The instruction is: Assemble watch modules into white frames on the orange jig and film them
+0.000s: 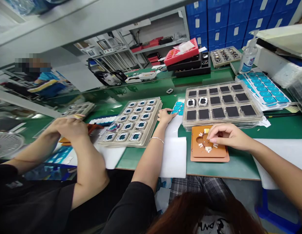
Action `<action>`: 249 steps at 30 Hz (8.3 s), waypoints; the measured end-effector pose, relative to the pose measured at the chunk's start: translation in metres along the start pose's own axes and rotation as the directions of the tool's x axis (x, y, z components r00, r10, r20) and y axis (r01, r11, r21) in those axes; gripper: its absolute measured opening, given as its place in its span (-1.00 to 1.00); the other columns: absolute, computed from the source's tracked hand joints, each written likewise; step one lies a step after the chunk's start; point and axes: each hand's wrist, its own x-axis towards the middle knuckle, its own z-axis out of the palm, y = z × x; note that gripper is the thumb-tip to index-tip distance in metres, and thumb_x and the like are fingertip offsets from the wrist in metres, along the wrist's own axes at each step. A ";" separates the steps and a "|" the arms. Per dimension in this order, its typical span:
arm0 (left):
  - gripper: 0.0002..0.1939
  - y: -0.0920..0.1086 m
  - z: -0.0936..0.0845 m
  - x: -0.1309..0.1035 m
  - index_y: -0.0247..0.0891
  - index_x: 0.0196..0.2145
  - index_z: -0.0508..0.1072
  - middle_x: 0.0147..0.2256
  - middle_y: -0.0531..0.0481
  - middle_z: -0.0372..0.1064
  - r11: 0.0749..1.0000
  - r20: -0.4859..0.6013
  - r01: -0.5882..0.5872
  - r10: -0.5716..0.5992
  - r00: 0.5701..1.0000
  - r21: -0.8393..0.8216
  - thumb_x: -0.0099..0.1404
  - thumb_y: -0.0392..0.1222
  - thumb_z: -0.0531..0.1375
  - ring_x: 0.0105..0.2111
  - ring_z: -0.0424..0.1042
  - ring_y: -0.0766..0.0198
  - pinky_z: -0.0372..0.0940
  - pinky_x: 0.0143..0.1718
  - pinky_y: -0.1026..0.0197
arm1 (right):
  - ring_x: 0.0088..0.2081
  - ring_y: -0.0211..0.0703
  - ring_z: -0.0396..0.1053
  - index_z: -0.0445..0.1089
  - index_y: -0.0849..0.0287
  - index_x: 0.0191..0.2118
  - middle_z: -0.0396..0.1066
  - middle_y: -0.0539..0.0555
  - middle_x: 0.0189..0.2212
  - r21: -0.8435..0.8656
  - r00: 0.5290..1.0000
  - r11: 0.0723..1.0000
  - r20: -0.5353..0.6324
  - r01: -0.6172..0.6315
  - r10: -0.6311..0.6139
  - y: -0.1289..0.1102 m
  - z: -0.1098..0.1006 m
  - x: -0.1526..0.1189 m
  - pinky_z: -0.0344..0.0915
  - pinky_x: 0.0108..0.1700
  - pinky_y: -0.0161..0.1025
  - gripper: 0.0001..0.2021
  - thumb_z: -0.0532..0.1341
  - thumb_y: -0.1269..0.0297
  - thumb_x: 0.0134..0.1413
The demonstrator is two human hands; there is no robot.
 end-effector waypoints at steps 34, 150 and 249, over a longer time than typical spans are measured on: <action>-0.60 -0.004 -0.005 0.000 -0.18 -0.12 0.46 0.05 -0.14 0.34 0.986 0.026 -0.046 0.051 0.998 -0.163 0.26 0.17 0.26 0.08 0.28 -0.04 0.15 0.13 -0.20 | -0.31 -0.12 0.40 0.53 0.11 -0.15 0.52 0.12 -0.26 -0.537 0.978 0.843 -0.157 0.031 -0.136 -0.001 -0.040 0.079 0.32 -0.32 -0.16 -0.65 0.27 -0.06 0.14; -0.56 0.044 -0.029 -0.140 -0.15 -0.01 0.48 -0.09 -0.12 0.48 0.402 -0.075 -0.843 0.887 0.455 -0.358 0.23 0.09 0.33 -0.08 0.32 0.04 0.22 -0.08 -0.05 | -0.23 -0.03 0.30 0.48 0.13 -0.20 0.57 0.14 -0.13 -0.751 0.919 0.587 0.066 0.302 -0.388 0.003 0.005 -0.017 0.39 -0.22 -0.10 -0.85 0.34 0.23 0.13; -0.44 0.007 -0.027 -0.002 -0.51 0.23 0.20 -0.09 -0.45 0.50 0.985 0.177 0.162 -0.169 0.970 0.050 0.44 -0.04 0.04 -0.14 0.56 -0.06 0.35 -0.09 0.02 | -0.15 -0.05 0.50 0.52 -0.03 -0.19 0.59 0.01 -0.20 -0.518 0.963 0.813 0.186 0.265 -0.196 0.009 -0.007 -0.018 0.34 -0.10 -0.06 -0.89 0.23 0.25 0.25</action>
